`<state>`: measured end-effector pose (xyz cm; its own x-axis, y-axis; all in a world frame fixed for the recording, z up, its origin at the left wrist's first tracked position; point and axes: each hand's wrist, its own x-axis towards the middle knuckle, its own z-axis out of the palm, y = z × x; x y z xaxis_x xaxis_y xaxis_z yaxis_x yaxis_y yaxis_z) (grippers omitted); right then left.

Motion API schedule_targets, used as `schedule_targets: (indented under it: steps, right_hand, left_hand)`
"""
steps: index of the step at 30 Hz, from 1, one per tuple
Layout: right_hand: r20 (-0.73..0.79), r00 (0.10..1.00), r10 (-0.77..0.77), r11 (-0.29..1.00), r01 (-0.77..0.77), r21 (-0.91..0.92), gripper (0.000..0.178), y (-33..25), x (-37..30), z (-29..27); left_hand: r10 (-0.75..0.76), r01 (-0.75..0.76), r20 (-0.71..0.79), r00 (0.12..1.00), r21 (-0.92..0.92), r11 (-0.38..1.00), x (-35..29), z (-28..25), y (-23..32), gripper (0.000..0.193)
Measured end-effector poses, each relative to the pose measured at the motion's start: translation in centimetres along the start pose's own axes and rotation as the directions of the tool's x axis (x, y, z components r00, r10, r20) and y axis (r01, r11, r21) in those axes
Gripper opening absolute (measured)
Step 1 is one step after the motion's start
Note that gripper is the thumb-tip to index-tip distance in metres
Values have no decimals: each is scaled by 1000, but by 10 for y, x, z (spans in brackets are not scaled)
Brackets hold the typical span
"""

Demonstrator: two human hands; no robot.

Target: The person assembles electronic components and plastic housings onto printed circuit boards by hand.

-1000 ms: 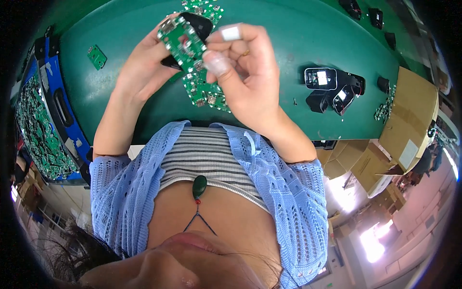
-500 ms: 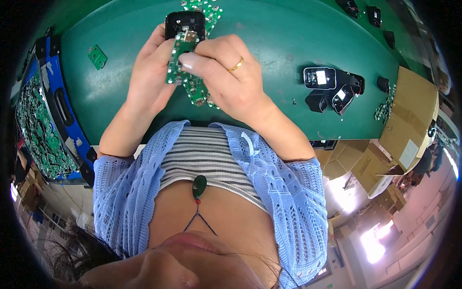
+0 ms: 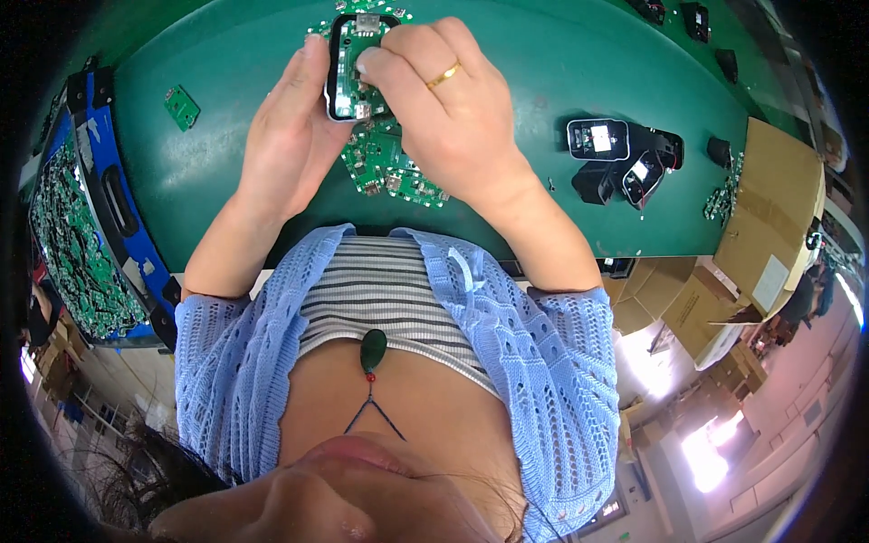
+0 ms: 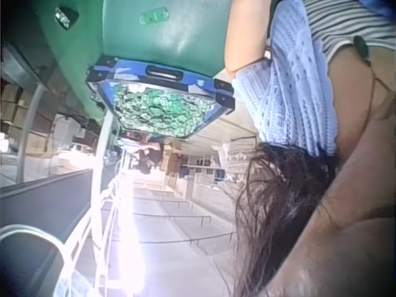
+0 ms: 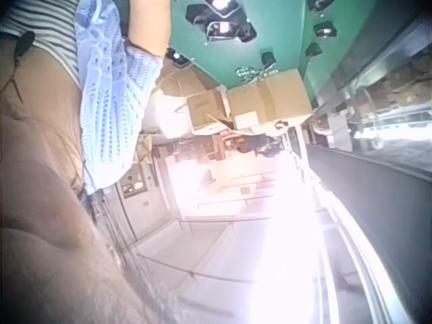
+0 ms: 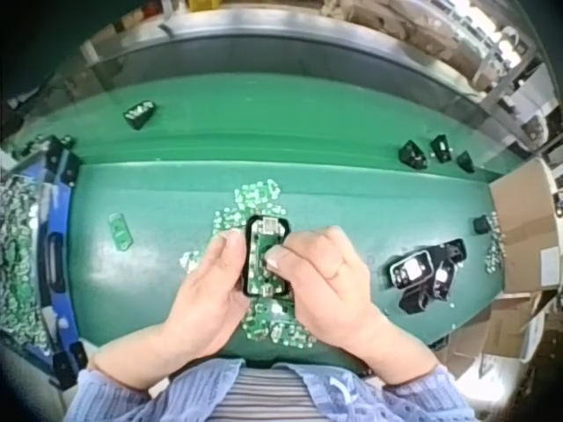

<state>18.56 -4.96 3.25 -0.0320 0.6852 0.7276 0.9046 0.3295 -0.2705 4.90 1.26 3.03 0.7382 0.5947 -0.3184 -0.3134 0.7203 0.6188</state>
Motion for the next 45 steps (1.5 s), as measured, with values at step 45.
schedule_targets:
  steps: [45]
  right_hand:
    - [375,522,766,642,-605,-471,69,234,-14,-105]
  left_hand:
    - [474,-59,-36,880,981,184,262,-101,97,23]
